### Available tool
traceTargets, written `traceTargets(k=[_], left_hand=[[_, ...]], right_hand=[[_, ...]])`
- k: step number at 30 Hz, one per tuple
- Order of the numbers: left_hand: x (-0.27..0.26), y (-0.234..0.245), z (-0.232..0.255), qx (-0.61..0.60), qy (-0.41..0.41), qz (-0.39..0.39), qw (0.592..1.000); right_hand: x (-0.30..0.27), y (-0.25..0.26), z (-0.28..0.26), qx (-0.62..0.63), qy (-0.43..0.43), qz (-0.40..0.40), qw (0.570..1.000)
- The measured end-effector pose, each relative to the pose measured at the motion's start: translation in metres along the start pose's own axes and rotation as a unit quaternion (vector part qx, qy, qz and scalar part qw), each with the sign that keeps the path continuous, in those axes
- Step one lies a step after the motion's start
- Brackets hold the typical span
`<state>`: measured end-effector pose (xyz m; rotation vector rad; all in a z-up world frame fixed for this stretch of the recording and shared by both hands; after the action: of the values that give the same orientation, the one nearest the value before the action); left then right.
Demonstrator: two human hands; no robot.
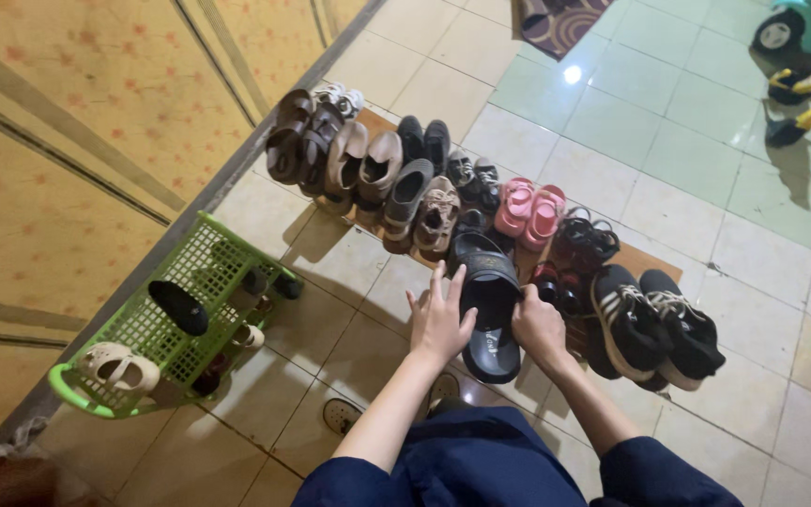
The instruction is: The person organizes a collection of footwear by picking up various pairs of shoes and sandals from a green plastic basket and arranging them on a wooden shoe rack. The person handles the items one by one, placing them in pairs on the rack.
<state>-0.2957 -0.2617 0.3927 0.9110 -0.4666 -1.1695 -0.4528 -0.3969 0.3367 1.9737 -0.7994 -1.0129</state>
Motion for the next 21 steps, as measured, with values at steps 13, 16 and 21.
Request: traceTargets(k=[13, 16, 21], left_hand=[[0.019, -0.074, -0.03, -0.116, 0.124, -0.107, 0.98], [0.018, -0.073, -0.049, -0.135, 0.139, -0.093, 0.977], [0.019, -0.074, -0.076, -0.14, 0.201, -0.165, 0.955]], right_hand=[[-0.024, -0.005, -0.006, -0.076, 0.083, 0.045, 0.993], [-0.027, -0.013, -0.014, -0.066, 0.135, 0.063, 0.987], [-0.018, -0.03, -0.025, -0.05, 0.105, -0.004, 0.993]])
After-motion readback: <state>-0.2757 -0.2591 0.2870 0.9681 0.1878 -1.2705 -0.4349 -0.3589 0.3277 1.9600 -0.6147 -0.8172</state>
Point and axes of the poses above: each hand's wrist, its own x-axis towards the middle knuckle, its own y-axis out of the back of the hand, z = x × y, the point moved 7 cm from there along x, towards the middle knuckle, and after that the axes turned 15 degrees about -z, right-handed, at the moved point
